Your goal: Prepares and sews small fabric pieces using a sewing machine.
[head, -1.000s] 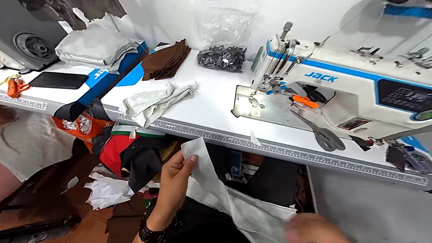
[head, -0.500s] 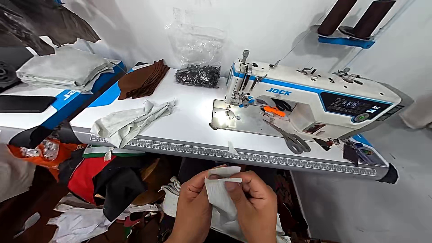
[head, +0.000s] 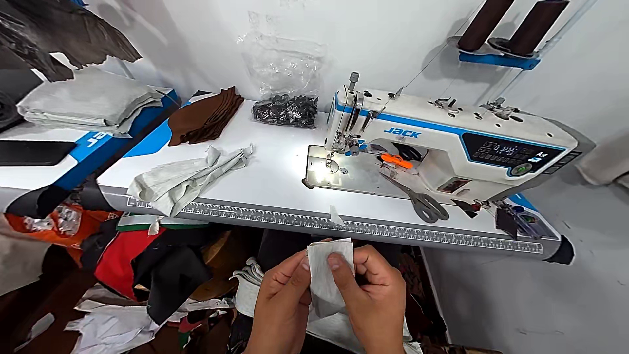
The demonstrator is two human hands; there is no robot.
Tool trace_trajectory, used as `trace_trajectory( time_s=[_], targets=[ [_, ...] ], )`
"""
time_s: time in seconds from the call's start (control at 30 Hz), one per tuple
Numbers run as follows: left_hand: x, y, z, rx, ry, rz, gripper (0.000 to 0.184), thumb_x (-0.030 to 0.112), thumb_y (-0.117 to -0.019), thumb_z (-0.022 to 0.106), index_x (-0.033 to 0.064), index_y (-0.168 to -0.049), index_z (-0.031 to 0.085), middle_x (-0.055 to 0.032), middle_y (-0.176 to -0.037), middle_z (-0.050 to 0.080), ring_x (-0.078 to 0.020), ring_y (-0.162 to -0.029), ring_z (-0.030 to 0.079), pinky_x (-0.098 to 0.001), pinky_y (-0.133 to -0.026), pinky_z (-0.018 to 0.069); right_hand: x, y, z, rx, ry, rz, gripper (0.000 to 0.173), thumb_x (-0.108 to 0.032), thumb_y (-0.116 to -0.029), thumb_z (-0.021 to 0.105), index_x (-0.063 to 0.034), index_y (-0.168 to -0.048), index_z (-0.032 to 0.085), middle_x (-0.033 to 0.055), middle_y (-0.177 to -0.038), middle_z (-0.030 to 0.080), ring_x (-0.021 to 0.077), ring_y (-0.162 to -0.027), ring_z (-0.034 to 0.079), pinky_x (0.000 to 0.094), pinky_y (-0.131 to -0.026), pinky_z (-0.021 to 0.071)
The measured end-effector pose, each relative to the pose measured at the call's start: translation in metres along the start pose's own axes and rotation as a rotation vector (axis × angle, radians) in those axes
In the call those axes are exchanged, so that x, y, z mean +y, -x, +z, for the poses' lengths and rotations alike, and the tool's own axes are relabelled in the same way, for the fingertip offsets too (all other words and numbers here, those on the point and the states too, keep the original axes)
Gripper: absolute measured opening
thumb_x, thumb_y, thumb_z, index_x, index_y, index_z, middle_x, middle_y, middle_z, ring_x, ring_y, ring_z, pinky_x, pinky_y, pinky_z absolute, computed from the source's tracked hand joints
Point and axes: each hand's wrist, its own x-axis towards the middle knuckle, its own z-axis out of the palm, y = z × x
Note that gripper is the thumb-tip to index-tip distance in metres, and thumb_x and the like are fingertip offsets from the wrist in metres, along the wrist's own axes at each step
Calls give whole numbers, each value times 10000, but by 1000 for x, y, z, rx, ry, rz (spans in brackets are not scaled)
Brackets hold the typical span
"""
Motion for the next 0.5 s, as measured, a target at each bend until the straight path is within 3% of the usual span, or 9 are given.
trace_trajectory(
  time_s=[0.17,0.3,0.37,0.43,0.5],
  targets=[
    [0,1,-2,-46,-5,0,378,321,-1039,574,5,-1178,727,-132,-1112,749,-170,-1009,736,-337,-912,600,1,-1,-2,11,85,-19,200,-151,-898,774,-59,-782,639,-29,-627,623,-10,-526,565,140,-470,477],
    [0,0,4,61,-92,37,200,130,-1009,632,-17,-1064,755,-140,-988,763,-161,-889,752,-322,-823,629,1,0,-1,49,151,-16,258,-225,-856,829,-82,-853,614,-55,-642,587,-13,-533,543,133,-465,463],
    [2,-2,5,82,-97,13,201,114,-1023,607,-24,-1038,751,-148,-962,758,-164,-862,752,-325,-804,632,5,-1,-4,27,113,10,332,-284,-865,828,-60,-1020,638,-28,-737,617,26,-616,580,161,-532,502],
    [3,-3,4,65,-115,10,204,118,-1023,608,-25,-1038,753,-149,-970,758,-167,-866,751,-336,-814,633,9,-4,-9,-53,-18,63,394,-305,-905,795,-45,-1186,703,48,-926,676,103,-760,640,216,-630,555],
    [2,-5,2,57,-151,29,194,112,-1018,614,-24,-1041,750,-143,-961,755,-164,-854,747,-336,-812,632,10,-6,-11,-88,-135,89,286,-277,-921,775,-46,-1089,768,92,-1046,708,126,-846,689,231,-681,605]
  ],
)
